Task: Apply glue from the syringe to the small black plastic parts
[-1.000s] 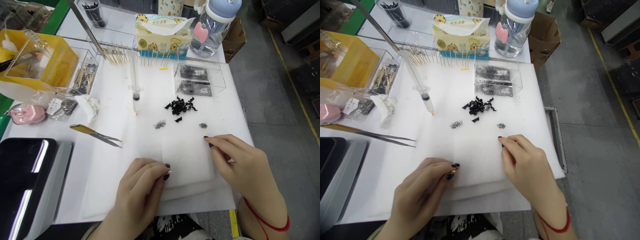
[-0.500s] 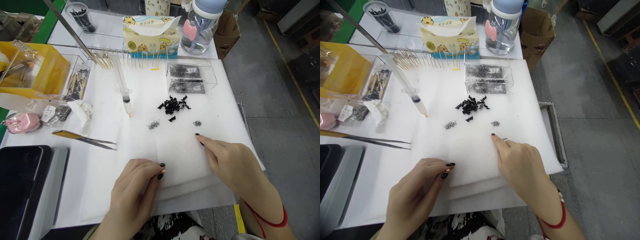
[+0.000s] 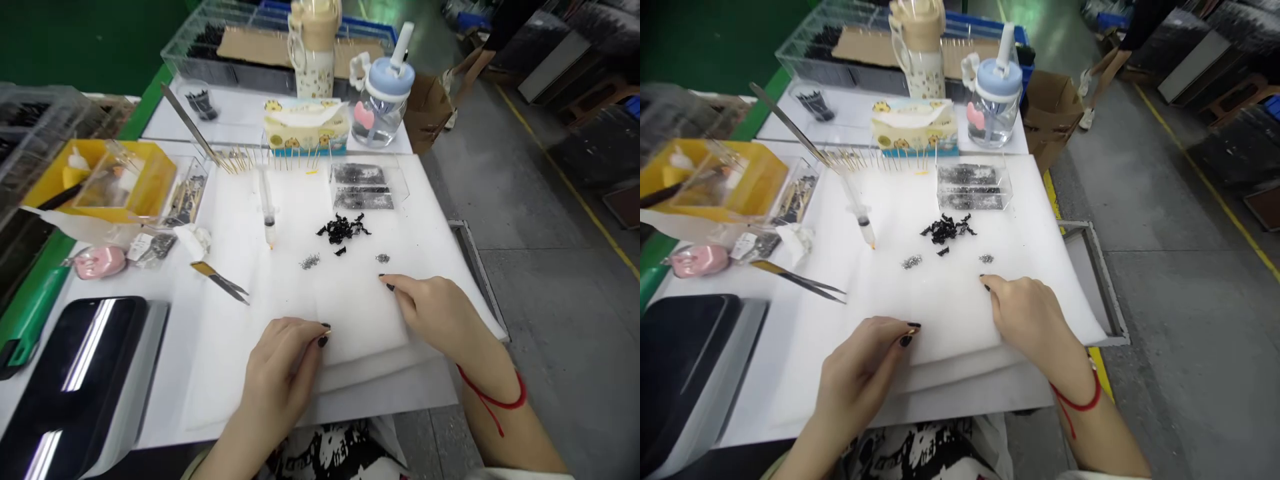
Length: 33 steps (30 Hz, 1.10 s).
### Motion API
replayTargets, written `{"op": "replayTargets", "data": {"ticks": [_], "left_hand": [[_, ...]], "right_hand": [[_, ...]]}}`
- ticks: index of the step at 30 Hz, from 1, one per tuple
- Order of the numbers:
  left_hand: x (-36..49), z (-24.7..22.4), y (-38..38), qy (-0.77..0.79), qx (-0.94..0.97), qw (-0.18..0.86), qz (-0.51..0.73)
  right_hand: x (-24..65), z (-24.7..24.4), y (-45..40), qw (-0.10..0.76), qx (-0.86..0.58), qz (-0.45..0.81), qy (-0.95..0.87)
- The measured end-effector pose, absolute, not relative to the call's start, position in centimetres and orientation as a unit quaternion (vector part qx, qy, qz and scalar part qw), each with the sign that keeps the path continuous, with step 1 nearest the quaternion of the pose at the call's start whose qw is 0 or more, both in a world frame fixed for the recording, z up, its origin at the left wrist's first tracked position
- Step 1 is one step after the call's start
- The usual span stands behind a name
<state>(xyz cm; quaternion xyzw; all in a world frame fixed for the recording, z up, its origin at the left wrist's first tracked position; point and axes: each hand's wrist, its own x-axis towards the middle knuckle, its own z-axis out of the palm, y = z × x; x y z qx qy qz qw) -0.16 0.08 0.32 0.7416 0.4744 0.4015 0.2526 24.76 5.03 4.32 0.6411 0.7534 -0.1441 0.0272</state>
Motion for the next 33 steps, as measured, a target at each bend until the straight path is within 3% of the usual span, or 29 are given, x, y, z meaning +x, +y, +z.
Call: {"op": "replayTargets", "data": {"ticks": [4,11,21,29,33], "left_hand": [[0.0,0.4,0.3,0.469,0.744,0.227,0.417],[-0.1,0.3,0.1,0.462,0.747,0.201,0.434],[-0.1,-0.2,0.1,0.452,0.767,0.190,0.413],[-0.1,-0.1,-0.2,0.456,0.727,0.231,0.459],[-0.4,0.2,-0.5,0.406,0.717,0.256,0.505]], "right_hand": [[24.9,4.9,5.0,0.019,0.653,-0.167,0.738],[25.5,5.6,5.3,-0.076,0.649,-0.186,0.734],[25.4,4.1,5.0,-0.078,0.604,-0.156,0.778],[27.2,5.3,5.0,-0.254,0.590,-0.089,0.761],[25.2,7.0,3.4,-0.295,0.465,-0.131,0.824]]}}
